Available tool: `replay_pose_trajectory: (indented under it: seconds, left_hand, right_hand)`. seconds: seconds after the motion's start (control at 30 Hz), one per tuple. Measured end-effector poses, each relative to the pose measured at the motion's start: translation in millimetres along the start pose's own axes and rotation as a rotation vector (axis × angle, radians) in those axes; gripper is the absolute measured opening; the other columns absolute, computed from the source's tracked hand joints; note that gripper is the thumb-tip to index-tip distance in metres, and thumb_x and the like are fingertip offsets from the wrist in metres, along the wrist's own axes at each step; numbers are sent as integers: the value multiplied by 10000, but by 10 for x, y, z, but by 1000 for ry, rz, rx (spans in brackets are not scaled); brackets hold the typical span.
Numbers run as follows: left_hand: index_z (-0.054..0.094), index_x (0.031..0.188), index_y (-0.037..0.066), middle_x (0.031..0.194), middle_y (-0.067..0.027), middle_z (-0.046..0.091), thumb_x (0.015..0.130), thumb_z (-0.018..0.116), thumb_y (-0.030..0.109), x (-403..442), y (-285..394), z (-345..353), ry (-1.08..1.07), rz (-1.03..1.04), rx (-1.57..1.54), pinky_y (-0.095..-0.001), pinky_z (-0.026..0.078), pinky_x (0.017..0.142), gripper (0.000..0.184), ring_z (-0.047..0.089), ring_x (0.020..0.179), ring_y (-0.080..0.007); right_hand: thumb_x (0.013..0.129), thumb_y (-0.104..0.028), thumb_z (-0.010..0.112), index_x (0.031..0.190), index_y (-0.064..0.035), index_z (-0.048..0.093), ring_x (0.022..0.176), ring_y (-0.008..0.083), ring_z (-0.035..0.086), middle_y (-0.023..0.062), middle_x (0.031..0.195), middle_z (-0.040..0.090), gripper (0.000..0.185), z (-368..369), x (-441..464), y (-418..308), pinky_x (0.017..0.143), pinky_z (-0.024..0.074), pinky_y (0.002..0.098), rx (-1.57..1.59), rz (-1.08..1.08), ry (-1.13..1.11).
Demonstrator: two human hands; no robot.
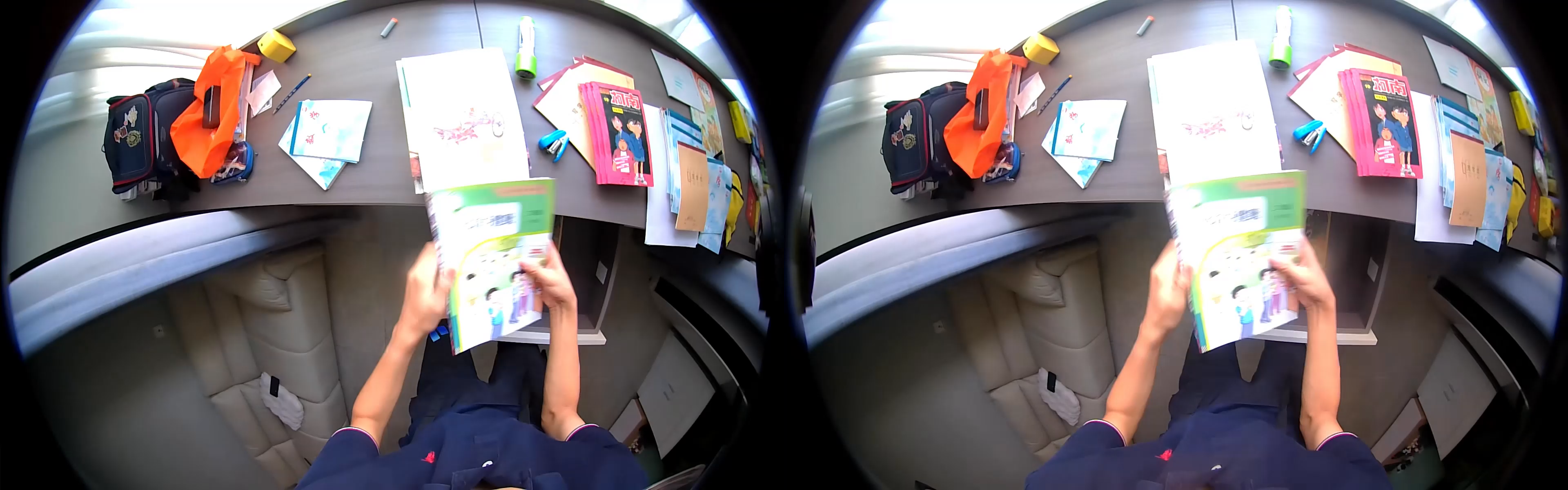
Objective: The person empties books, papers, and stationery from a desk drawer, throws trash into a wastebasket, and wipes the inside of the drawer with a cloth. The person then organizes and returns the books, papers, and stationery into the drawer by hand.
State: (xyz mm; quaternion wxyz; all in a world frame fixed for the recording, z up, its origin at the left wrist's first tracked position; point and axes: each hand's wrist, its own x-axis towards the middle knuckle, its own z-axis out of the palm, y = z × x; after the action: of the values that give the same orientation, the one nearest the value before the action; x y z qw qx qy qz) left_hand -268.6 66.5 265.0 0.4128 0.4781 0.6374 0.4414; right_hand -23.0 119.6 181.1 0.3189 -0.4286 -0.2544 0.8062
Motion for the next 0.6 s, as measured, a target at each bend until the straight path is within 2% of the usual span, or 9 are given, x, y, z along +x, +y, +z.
replay_pose_trajectory:
  seconds: [0.03, 0.1, 0.13, 0.23, 0.27, 0.4, 0.5, 0.53, 0.6]
  left_hand:
    - [578, 1294, -31, 1297, -251, 583, 1033, 486, 321, 265, -28, -86, 43, 110, 1, -431, 459, 1003, 448, 580, 1198, -373]
    - [559, 1301, -78, 1456, -254, 481, 1050, 414, 411, 807, -47, -56, 111, 299, 954, -541, 297, 1151, 568, 390, 1394, -432]
    - [516, 1357, -78, 1494, -239, 445, 1033, 452, 409, 987, -197, 101, 82, 302, 1164, -561, 236, 1184, 589, 347, 1441, -392]
    - [436, 1440, -52, 1518, -216, 430, 957, 568, 356, 1028, -432, 381, -52, 367, 945, -555, 215, 1203, 646, 359, 1454, -341]
    - [422, 1453, -44, 1504, -206, 451, 888, 628, 256, 977, -397, 388, -67, 402, 1005, -548, 232, 1200, 672, 386, 1441, -327]
    - [659, 1184, -45, 1447, -191, 501, 784, 619, -17, 719, -601, 319, -46, 440, 837, -514, 407, 1115, 403, 480, 1362, -340]
    - [602, 1138, -35, 1379, -209, 471, 752, 628, -20, 436, -697, 61, 111, 263, 239, -468, 407, 1109, 387, 454, 1349, -389]
    - [517, 1255, 13, 1394, -181, 431, 768, 633, 30, 347, -660, -23, 142, -43, -286, -479, 416, 1093, 501, 425, 1353, -342]
    - [402, 1365, 22, 1368, -179, 470, 866, 660, 88, 348, -586, -176, 182, -212, -602, -414, 451, 1046, 566, 496, 1272, -268]
  right_hand:
    - [890, -37, 716, 1419, -12, 450, 1139, 194, 623, 113, 1277, 620, 592, -103, 12, 27, 980, 513, 359, 95, -69, 88]
    - [931, -21, 660, 1392, -7, 481, 1143, 218, 634, 120, 1280, 636, 495, -135, 150, -227, 983, 521, 378, 213, -252, 153]
    - [957, -43, 634, 1373, 2, 502, 1134, 209, 643, 118, 1276, 644, 439, -205, 266, -381, 973, 529, 369, 211, -293, 110]
    - [989, -68, 606, 1350, 11, 517, 1074, 179, 674, 109, 1233, 670, 380, -229, 604, -875, 904, 560, 335, 151, -334, 170]
    - [987, -68, 611, 1333, 9, 534, 1050, 168, 680, 103, 1214, 677, 362, -268, 729, -961, 888, 565, 326, 116, -345, 155]
    - [951, -82, 680, 1251, 6, 604, 976, 118, 678, 69, 1122, 702, 321, -125, 925, -1082, 819, 558, 272, -118, -333, 236]
    - [947, -79, 683, 1239, 9, 599, 945, 108, 667, 59, 1104, 698, 317, 12, 909, -910, 818, 546, 269, -253, -293, 303]
    - [947, -80, 682, 1238, 8, 594, 932, 97, 662, 54, 1098, 697, 316, 108, 859, -835, 807, 544, 261, -226, -305, 302]
    - [955, -69, 667, 1237, 4, 582, 908, 71, 652, 45, 1090, 697, 304, 162, 705, -694, 779, 540, 242, -255, -225, 315]
